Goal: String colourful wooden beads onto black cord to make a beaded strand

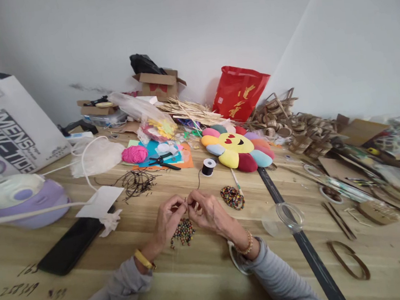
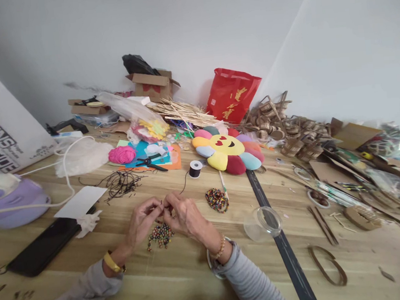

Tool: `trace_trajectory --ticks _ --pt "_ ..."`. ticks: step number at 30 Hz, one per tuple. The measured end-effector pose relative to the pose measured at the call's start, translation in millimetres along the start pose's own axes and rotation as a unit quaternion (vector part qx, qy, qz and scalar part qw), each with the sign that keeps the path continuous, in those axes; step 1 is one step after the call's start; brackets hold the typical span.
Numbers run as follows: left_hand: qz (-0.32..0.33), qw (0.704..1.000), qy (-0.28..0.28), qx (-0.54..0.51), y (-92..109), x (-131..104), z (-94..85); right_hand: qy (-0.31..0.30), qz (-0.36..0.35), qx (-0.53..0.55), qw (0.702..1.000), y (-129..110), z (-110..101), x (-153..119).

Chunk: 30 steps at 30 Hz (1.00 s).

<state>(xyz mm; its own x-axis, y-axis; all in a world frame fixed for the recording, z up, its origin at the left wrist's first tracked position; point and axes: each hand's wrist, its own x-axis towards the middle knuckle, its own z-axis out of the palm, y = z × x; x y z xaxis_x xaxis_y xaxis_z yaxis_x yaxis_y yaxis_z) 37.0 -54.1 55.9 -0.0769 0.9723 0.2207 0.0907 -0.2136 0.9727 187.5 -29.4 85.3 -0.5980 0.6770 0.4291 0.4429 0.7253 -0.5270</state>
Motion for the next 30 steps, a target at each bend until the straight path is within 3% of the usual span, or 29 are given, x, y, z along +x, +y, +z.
trace_trajectory --ticks 15,24,30 --pt "0.026 0.999 0.027 0.024 -1.2 -1.5 0.1 0.023 0.041 0.068 0.997 1.5 4.8 -0.3" --pt "0.152 0.977 0.025 0.148 2.2 -3.7 -2.7 -0.014 0.093 0.161 0.982 4.0 1.3 -0.4" --pt "0.112 0.985 0.016 0.130 4.8 -2.4 -3.1 0.006 0.115 0.189 0.975 3.3 4.4 1.1"
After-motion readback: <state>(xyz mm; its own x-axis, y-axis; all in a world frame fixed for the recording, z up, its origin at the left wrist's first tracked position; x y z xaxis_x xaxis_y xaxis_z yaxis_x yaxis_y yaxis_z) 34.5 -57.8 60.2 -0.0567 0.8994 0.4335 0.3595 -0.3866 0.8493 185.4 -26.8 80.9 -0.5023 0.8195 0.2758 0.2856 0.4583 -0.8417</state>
